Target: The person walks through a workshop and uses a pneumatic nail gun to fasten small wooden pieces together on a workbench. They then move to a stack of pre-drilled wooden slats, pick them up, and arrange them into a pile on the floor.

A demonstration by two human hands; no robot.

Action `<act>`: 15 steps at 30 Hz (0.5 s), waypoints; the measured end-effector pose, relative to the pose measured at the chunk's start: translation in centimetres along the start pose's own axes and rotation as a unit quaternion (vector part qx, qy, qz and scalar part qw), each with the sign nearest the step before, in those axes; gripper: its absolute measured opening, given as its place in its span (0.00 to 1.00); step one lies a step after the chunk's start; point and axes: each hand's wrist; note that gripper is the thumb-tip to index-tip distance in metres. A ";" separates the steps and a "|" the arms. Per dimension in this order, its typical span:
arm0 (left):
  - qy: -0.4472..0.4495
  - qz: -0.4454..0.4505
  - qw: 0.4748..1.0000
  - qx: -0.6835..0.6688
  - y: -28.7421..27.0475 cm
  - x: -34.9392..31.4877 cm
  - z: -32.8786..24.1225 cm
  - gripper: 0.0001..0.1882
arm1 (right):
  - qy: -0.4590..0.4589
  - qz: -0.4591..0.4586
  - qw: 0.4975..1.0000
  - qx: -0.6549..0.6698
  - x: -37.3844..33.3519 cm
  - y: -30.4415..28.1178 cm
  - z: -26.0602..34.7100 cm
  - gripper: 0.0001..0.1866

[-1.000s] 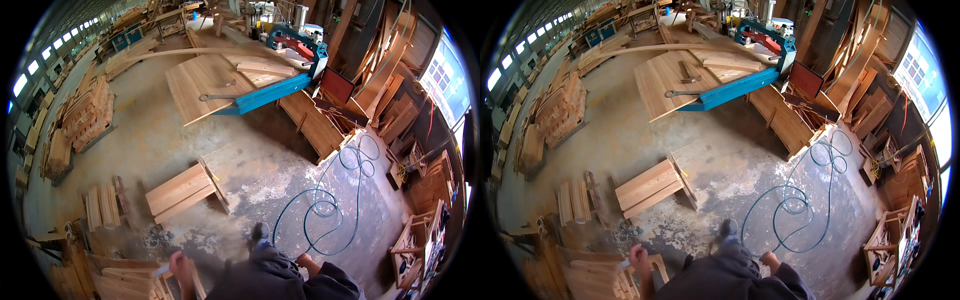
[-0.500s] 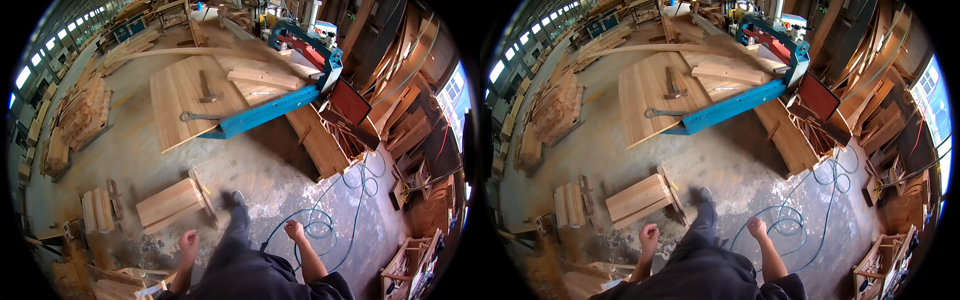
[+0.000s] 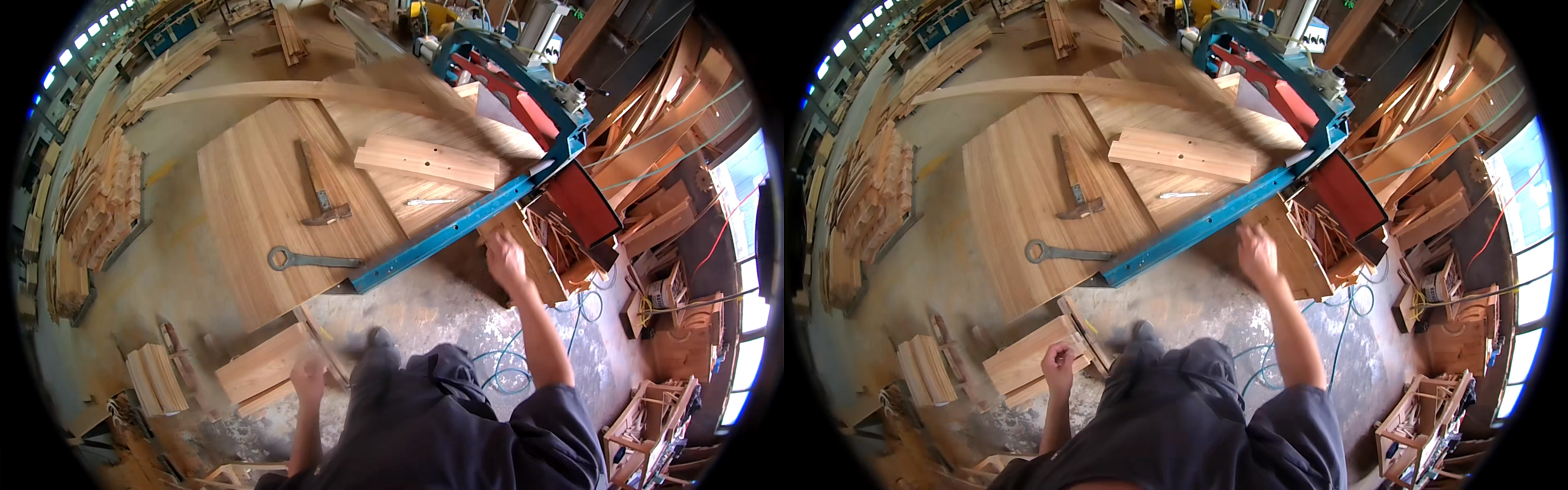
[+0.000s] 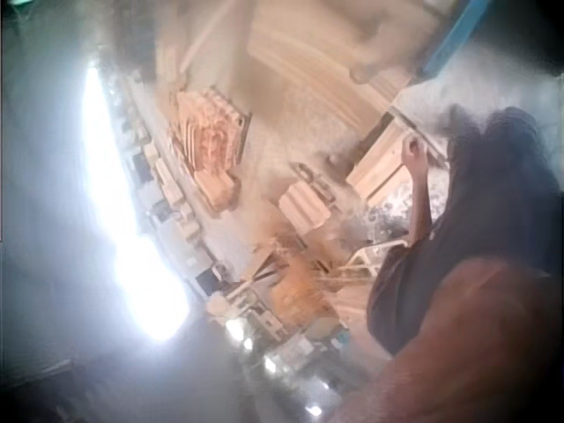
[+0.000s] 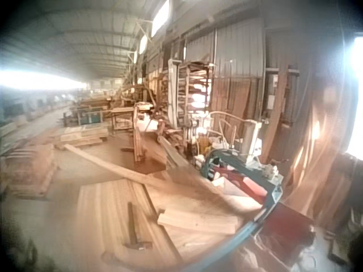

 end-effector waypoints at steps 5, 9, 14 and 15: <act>0.033 -0.064 0.996 0.044 -0.2 4.0 2.4 0.08 | -0.049 -0.009 0.994 -0.092 14.7 1.4 -5.2 0.22; -0.071 -0.144 0.987 0.008 1.3 3.6 0.1 0.08 | -0.041 0.074 0.975 -0.203 22.6 4.1 -8.7 0.29; -0.118 -0.207 0.971 0.011 5.0 2.5 -4.1 0.07 | -0.033 0.177 0.965 -0.193 25.9 5.2 -10.9 0.33; -0.145 -0.212 0.966 0.004 5.9 2.4 -4.6 0.08 | -0.047 0.172 0.969 -0.170 26.0 5.4 -11.1 0.34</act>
Point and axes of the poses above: each hand's wrist, its own x-axis towards the middle knuckle, its own y-axis out of the palm, z = x × y, and after that the axes turned 5 degrees about y, right-handed
